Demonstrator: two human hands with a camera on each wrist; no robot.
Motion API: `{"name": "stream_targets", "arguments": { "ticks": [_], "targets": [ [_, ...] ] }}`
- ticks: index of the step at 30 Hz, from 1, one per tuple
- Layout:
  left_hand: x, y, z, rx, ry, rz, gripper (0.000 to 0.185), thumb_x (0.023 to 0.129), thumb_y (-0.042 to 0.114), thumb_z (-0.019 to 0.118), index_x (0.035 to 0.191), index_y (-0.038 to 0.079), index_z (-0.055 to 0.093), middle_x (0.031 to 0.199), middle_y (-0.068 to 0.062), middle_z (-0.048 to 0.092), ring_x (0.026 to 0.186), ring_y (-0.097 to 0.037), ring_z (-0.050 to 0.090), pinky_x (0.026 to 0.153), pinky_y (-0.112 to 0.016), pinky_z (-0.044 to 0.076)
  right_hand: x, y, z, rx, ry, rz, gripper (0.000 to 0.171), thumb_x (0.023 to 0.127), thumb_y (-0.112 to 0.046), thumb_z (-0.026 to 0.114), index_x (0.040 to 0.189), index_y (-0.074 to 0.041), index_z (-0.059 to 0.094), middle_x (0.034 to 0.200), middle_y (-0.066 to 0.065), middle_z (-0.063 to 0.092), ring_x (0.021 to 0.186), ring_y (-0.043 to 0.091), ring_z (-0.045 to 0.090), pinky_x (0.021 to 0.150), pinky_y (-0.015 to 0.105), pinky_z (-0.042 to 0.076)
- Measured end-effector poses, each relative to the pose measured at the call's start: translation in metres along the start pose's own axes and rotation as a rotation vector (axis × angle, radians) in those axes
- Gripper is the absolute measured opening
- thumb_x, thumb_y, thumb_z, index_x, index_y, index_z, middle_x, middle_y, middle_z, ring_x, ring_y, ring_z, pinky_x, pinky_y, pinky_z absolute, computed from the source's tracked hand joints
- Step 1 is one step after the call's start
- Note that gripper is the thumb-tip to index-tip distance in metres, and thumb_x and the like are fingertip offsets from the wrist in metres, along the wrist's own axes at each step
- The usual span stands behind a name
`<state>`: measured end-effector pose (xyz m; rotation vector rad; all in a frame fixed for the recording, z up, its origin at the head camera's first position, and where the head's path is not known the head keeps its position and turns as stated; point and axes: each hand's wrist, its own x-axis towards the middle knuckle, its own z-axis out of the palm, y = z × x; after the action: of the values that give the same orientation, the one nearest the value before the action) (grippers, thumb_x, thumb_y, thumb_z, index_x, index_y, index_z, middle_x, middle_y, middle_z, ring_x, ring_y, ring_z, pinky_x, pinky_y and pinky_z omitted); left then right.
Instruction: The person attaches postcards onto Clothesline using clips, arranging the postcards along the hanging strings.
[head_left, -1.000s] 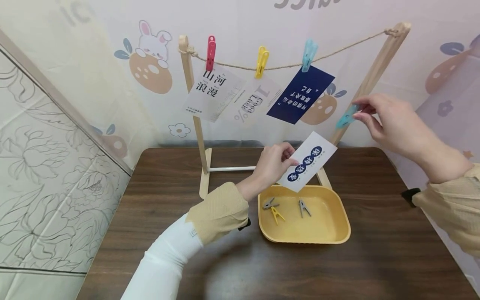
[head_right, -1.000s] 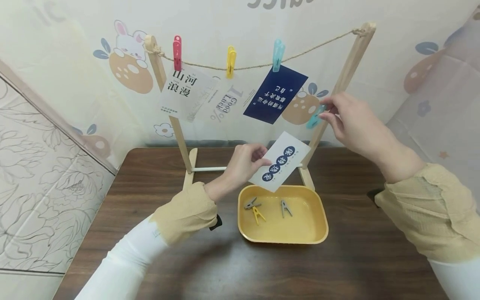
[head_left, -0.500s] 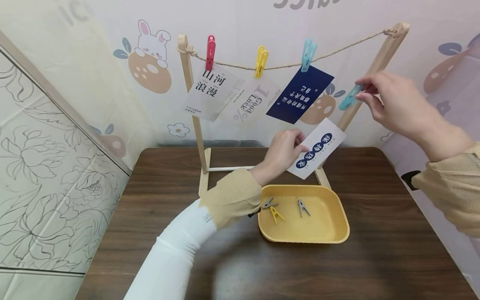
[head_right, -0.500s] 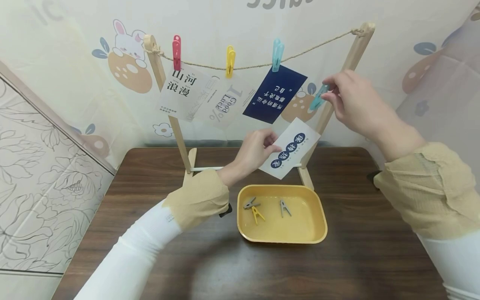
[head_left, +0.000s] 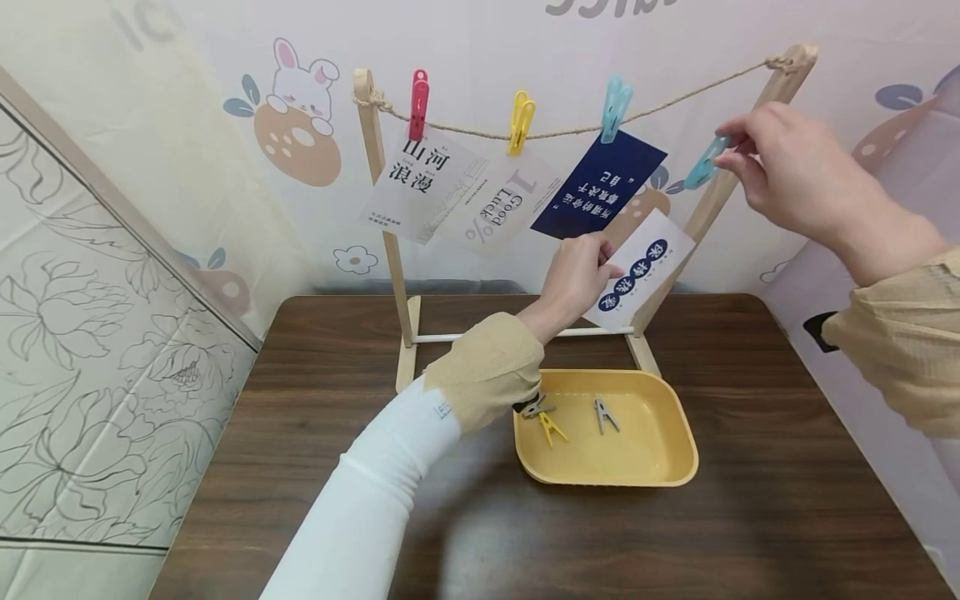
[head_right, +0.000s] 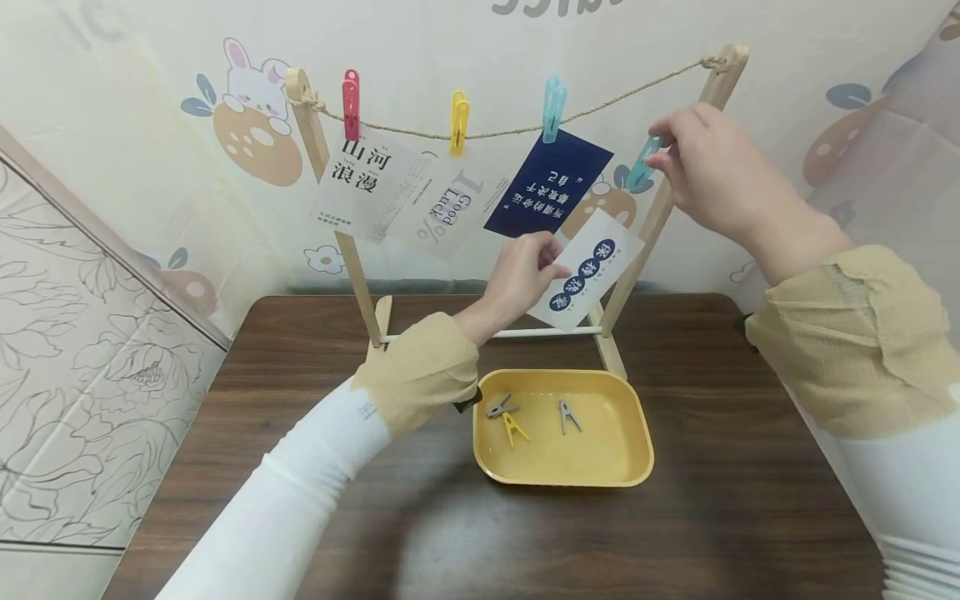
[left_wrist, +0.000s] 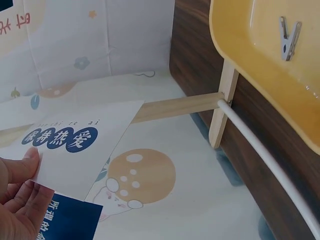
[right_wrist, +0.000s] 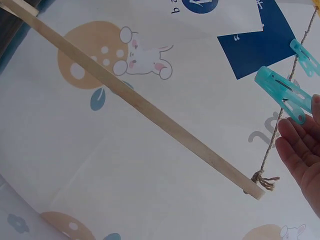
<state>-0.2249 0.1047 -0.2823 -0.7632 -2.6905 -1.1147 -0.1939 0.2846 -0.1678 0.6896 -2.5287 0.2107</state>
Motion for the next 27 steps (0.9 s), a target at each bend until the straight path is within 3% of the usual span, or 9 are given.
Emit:
{"name": "stream_targets", "arguments": {
  "ticks": [8,19,27],
  "targets": [
    [0.011,0.009,-0.004,0.028,-0.011,-0.012,0.011,0.08,0.017,0.066,0.081,0.009,0.058,0.079,0.001,0.063,0.069,-0.005,0.058,0.057,-0.015,0.042,0.009,0.001,-0.006,-0.02,0.002,0.035,0.024,0.084,0.009,0.05,0.106,0.017,0.045,0.093,0.029,0.046,0.08,0.039,0.046,0.067,0.044,0.035],
    [0.029,0.022,-0.017,0.109,0.022,-0.027,0.013,0.08,0.023,0.066,0.084,0.013,0.058,0.088,0.004,0.062,0.08,-0.009,0.056,0.065,-0.022,0.043,0.023,0.0,-0.019,-0.089,-0.087,0.159,0.027,0.089,0.004,0.044,0.112,0.018,0.039,0.101,0.032,0.04,0.089,0.042,0.039,0.071,0.048,0.038],
    [0.039,0.031,-0.02,0.138,0.018,-0.05,0.012,0.081,0.023,0.064,0.088,0.014,0.058,0.092,0.006,0.062,0.085,-0.008,0.057,0.066,-0.021,0.043,0.029,0.003,-0.021,-0.108,-0.039,0.144,0.026,0.089,0.004,0.043,0.111,0.019,0.04,0.1,0.033,0.041,0.092,0.045,0.039,0.075,0.052,0.036]
  ]
}}
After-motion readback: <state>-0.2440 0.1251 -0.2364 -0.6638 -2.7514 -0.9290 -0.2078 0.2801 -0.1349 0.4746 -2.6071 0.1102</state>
